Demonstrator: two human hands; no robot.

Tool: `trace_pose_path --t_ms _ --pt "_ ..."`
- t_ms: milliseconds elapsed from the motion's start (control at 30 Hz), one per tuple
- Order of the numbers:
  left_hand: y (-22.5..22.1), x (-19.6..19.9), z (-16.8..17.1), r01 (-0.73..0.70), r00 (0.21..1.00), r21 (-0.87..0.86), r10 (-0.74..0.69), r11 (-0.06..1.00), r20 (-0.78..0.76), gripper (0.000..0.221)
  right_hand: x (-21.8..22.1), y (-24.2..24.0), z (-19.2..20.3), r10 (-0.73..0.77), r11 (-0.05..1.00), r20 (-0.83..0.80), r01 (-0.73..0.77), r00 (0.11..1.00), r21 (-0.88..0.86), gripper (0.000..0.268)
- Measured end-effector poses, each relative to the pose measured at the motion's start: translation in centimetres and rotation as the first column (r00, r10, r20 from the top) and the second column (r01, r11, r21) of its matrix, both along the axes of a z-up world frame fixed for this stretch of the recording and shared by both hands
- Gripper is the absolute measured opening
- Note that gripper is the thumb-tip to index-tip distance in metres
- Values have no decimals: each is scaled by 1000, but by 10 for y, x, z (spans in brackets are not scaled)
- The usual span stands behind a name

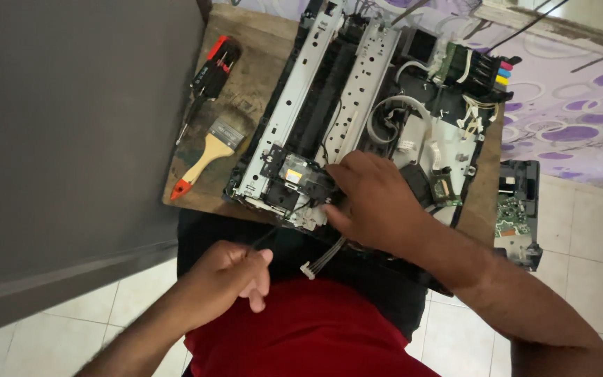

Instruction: Disassembling a printer to remove the ink carriage assembly using a screwdriver

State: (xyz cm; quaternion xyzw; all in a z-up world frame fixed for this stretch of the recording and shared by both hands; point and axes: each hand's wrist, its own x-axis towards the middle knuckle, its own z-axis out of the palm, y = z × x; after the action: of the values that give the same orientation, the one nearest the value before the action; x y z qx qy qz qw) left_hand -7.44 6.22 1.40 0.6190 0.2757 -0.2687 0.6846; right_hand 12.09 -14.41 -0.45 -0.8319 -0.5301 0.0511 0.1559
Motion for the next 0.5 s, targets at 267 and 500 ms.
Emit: trace_pose_path --t_ms 267,500 --pt "8 11 1 424 894 -16 -421 906 -156 72 -2 1 8 -23 997 -95 16 995 -71 59" --pt "34 23 35 494 851 213 -419 843 -317 51 3 0 11 -1 999 -152 -4 988 -31 55"
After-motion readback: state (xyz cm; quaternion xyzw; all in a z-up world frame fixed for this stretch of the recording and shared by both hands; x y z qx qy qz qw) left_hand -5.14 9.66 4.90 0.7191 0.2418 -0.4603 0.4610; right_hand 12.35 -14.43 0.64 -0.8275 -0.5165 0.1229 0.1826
